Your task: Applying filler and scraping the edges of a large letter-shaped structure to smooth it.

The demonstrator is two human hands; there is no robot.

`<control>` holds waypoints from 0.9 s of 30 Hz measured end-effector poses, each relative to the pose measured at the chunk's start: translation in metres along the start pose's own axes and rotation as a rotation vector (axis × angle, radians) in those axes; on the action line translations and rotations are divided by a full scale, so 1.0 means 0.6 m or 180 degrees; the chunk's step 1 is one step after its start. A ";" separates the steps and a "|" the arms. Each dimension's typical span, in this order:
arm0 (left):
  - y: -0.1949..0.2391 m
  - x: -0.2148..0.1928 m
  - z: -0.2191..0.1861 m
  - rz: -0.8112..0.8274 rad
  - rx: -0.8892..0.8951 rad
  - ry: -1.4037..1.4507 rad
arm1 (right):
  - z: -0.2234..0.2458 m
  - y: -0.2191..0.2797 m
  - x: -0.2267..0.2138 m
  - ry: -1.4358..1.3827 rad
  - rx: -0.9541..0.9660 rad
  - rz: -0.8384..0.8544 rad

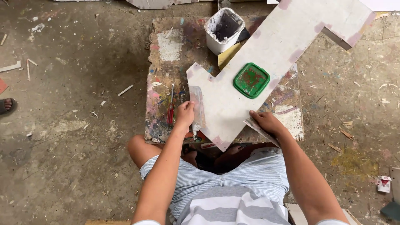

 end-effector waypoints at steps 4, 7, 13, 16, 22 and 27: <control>0.012 -0.009 -0.024 0.0060 0.0004 -0.0046 | -0.029 -0.043 0.031 -0.0154 -0.0010 -0.0080; 0.012 -0.017 -0.023 0.0100 0.0050 -0.0043 | -0.040 -0.052 0.039 -0.0128 0.0122 -0.0148; -0.001 -0.046 -0.028 0.0236 0.0159 -0.0385 | 0.011 -0.019 0.076 -0.0227 -0.0097 -0.0063; 0.007 -0.084 -0.055 0.0175 0.0106 -0.0596 | 0.026 -0.008 0.108 -0.0360 -0.0184 -0.0116; -0.017 -0.153 -0.035 -0.0092 0.0039 -0.0591 | 0.069 0.008 0.160 -0.0255 -0.0263 0.0107; -0.029 -0.192 -0.025 -0.0658 0.0334 -0.0190 | 0.021 -0.062 0.202 -0.0649 -0.0281 0.0237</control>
Point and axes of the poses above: each hand's wrist, its own y-axis away from the middle knuckle, its own x-axis out of the palm, z = x × y, the point moved 6 cm from there along -y, towards the middle knuckle, and after that the axes turned 2 degrees about x, right-handed, at the moved point
